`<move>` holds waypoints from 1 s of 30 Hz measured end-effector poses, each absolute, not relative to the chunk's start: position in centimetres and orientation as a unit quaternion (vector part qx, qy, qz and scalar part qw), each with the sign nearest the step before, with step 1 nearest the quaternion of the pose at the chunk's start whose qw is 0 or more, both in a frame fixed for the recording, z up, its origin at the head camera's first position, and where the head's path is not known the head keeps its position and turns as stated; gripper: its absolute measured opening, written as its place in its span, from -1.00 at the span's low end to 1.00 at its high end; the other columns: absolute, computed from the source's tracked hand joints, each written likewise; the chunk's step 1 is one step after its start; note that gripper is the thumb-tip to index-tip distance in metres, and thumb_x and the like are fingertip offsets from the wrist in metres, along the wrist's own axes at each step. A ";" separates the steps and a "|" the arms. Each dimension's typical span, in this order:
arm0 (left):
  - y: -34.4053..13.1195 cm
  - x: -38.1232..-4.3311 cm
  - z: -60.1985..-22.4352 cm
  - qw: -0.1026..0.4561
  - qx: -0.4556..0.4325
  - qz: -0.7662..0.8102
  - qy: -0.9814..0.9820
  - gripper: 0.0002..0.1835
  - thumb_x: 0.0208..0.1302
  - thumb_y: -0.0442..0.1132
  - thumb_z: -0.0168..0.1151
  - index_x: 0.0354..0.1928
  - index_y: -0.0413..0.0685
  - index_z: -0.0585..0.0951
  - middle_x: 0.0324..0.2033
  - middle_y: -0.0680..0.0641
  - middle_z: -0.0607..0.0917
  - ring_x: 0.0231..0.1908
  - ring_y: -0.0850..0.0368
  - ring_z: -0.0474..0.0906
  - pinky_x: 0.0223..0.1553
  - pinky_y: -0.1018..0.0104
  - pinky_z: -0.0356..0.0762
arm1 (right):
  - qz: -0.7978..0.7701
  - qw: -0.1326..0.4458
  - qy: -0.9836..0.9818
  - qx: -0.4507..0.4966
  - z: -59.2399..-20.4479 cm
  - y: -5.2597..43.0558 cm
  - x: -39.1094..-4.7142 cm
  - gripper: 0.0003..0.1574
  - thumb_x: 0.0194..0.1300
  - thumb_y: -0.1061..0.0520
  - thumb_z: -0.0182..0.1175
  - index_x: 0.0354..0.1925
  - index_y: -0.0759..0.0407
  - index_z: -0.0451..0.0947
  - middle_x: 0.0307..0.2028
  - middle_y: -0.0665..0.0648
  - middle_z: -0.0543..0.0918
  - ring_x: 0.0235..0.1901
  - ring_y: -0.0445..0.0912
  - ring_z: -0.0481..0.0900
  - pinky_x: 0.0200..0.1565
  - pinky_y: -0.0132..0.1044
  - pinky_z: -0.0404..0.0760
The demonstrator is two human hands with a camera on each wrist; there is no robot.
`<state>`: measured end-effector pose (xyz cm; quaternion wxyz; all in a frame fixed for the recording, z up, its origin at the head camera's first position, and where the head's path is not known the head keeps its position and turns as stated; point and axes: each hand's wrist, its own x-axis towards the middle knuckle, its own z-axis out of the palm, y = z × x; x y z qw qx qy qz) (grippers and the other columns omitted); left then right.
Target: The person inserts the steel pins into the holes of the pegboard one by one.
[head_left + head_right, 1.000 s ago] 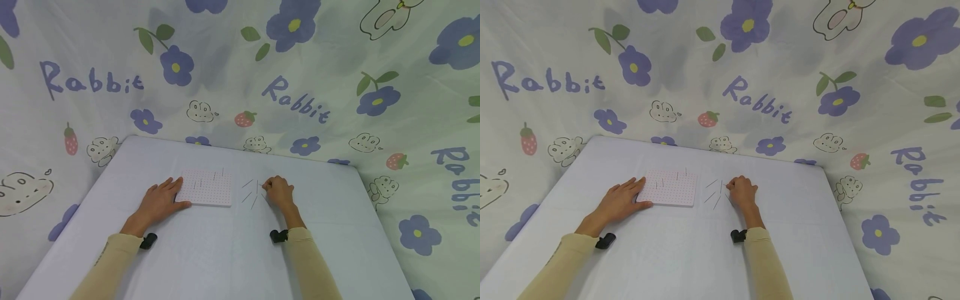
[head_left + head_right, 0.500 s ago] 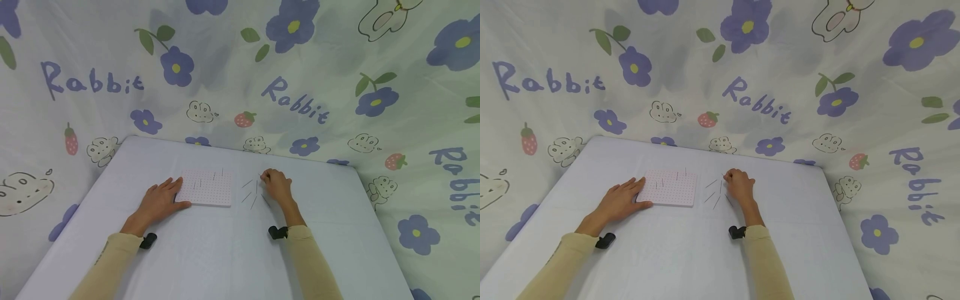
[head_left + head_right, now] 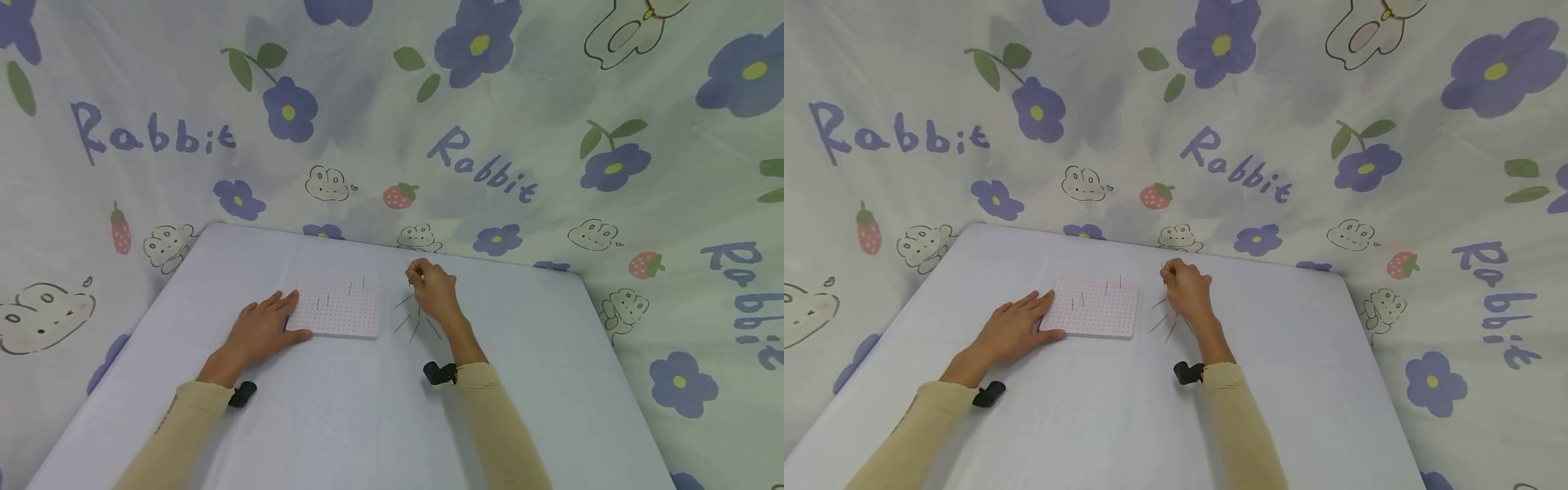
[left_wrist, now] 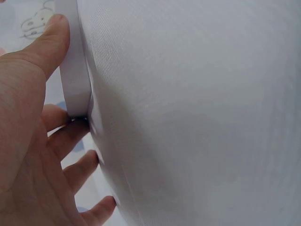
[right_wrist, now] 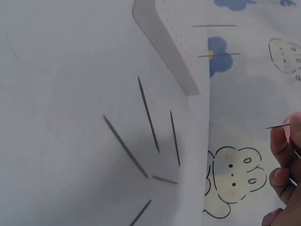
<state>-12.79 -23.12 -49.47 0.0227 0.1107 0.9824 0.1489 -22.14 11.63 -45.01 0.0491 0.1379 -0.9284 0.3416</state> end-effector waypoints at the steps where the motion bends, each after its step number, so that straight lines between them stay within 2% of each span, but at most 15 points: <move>1: -23.1 -12.8 -49.5 0.023 0.111 0.148 0.982 0.04 0.24 0.34 0.26 0.52 -0.25 0.21 0.47 -0.27 0.30 0.48 -0.32 0.12 0.35 -0.44 0.06 | 0.344 0.054 -0.926 0.143 -44.9 11.3 -22.1 -0.76 0.56 -0.05 0.06 -0.14 0.05 0.54 -0.31 -0.03 0.70 -0.27 -0.09 0.52 0.04 0.13 0.28; 5: -23.2 -12.9 -49.7 0.024 0.111 0.144 0.983 0.05 0.24 0.35 0.25 0.52 -0.24 0.20 0.47 -0.27 0.30 0.48 -0.32 0.11 0.35 -0.44 0.06 | 0.352 0.065 -0.921 0.156 -44.8 10.1 -22.3 -0.78 0.56 -0.07 0.07 -0.12 0.01 0.55 -0.34 -0.16 0.68 -0.24 -0.14 0.53 0.13 0.17 0.29; 8: -23.3 -12.9 -49.8 0.024 0.110 0.145 0.983 0.05 0.24 0.35 0.26 0.52 -0.24 0.20 0.47 -0.27 0.30 0.48 -0.32 0.11 0.35 -0.44 0.06 | 0.362 0.068 -0.915 0.161 -44.9 9.3 -22.5 -0.78 0.55 -0.07 0.08 -0.12 0.00 0.57 -0.35 -0.18 0.69 -0.30 -0.17 0.54 0.20 0.19 0.30; 13: -23.2 -12.9 -49.7 0.025 0.110 0.147 0.983 0.05 0.24 0.34 0.26 0.52 -0.24 0.20 0.46 -0.27 0.30 0.48 -0.32 0.12 0.35 -0.44 0.06 | 0.383 0.072 -0.906 0.164 -45.2 8.0 -22.8 -0.82 0.50 -0.04 0.14 -0.18 -0.01 0.60 -0.35 -0.18 0.72 -0.43 -0.14 0.49 0.16 0.14 0.35; 20: -23.2 -12.9 -49.5 0.023 0.112 0.147 0.982 0.04 0.24 0.34 0.27 0.52 -0.25 0.21 0.47 -0.27 0.30 0.48 -0.32 0.12 0.35 -0.43 0.07 | 0.362 0.066 -0.918 0.148 -45.9 6.8 -23.2 -0.80 0.43 -0.07 0.20 -0.16 -0.01 0.64 -0.30 -0.12 0.75 -0.21 -0.09 0.61 0.13 0.10 0.40; 30: -23.2 -12.9 -49.5 0.023 0.112 0.149 0.982 0.05 0.24 0.34 0.27 0.52 -0.24 0.21 0.47 -0.27 0.30 0.48 -0.32 0.12 0.35 -0.44 0.07 | 0.307 0.034 -0.943 0.125 -47.0 6.0 -23.4 -0.81 0.41 -0.07 0.21 -0.14 -0.04 0.65 -0.20 -0.08 0.77 -0.20 -0.05 0.66 0.06 0.07 0.35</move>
